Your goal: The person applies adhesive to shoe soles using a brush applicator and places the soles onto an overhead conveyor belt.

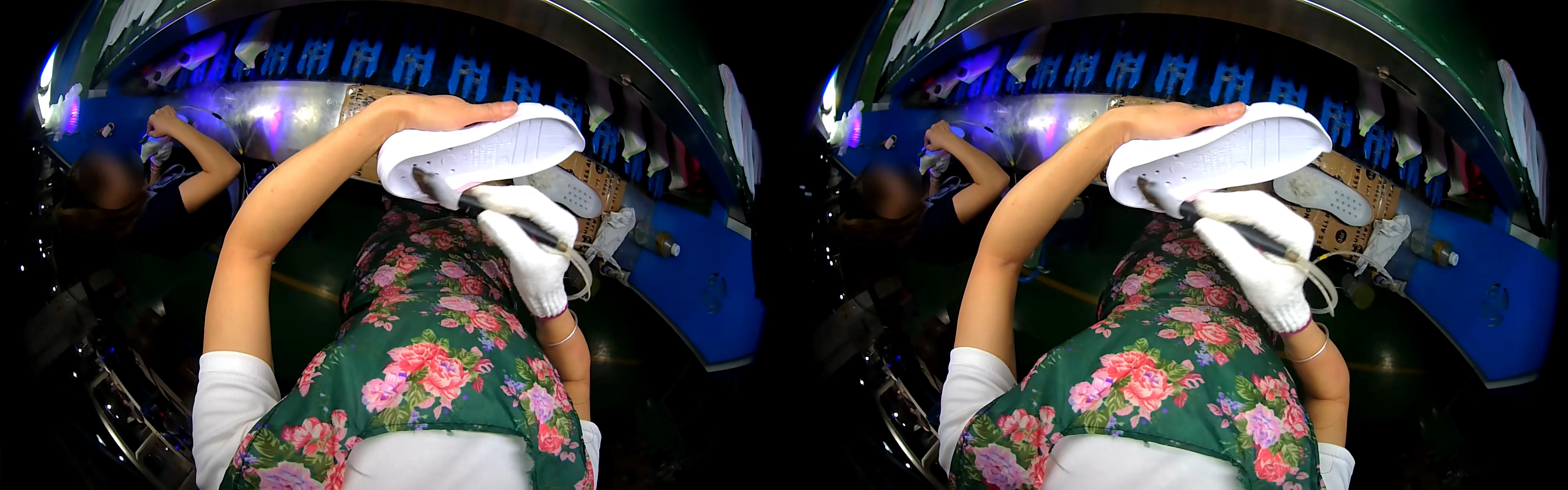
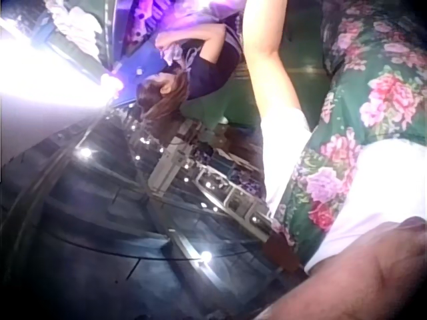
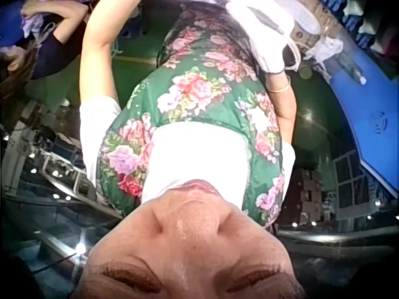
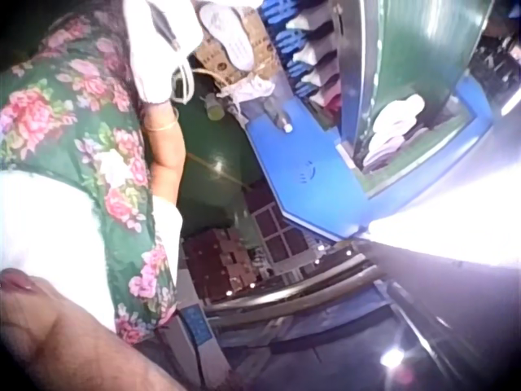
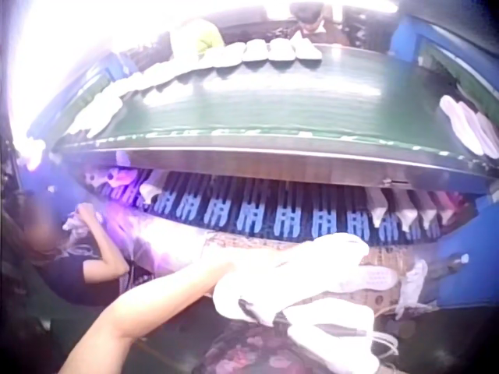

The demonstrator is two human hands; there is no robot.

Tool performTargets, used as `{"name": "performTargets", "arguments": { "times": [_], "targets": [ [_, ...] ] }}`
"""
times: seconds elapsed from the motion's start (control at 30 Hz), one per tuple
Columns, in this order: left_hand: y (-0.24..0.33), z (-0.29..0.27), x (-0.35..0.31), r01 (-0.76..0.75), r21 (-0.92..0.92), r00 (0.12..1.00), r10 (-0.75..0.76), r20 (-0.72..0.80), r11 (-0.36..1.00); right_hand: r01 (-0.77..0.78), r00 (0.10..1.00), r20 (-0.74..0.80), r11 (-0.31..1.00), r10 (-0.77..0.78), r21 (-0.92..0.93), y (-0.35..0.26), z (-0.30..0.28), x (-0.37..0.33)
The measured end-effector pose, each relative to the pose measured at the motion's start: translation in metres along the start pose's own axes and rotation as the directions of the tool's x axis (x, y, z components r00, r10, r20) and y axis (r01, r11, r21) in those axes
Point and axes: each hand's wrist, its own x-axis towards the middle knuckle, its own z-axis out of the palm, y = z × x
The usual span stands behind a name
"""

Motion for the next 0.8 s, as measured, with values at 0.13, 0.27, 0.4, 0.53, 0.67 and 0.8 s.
{"name": "performTargets", "arguments": {
  "times": [0.13, 0.27, 0.4, 0.53, 0.67, 0.8],
  "targets": [
    [-0.011, 0.019, 0.0, 0.006, -0.641, 0.981, 0.121, 0.154, 0.768, -0.033, 0.985, -0.165, 0.998, 0.042, 0.056, 0.004, -0.02, -0.004],
    [-0.031, 0.032, 0.013, 0.08, -0.803, 0.913, 0.279, 0.297, 0.591, 0.082, 0.962, -0.245, 0.985, -0.118, -0.154, -0.003, -0.034, 0.005],
    [-0.047, 0.068, 0.021, -0.047, -0.937, 0.875, 0.466, 0.129, 0.347, 0.149, 0.97, -0.147, 0.951, -0.193, -0.269, -0.009, -0.044, 0.015],
    [-0.049, 0.096, 0.018, -0.243, -0.881, 0.968, 0.155, -0.196, 0.406, 0.186, 0.974, -0.058, 0.921, -0.219, -0.344, -0.015, -0.046, 0.023],
    [-0.067, 0.104, 0.023, -0.339, -0.9, 0.908, 0.347, -0.236, 0.275, 0.258, 0.966, 0.084, 0.905, -0.244, -0.338, -0.018, -0.051, 0.029],
    [-0.077, 0.099, 0.001, -0.318, -0.734, 0.94, 0.303, -0.159, 0.601, 0.329, 0.944, 0.191, 0.835, -0.271, -0.442, -0.024, -0.052, 0.023]
  ]
}}
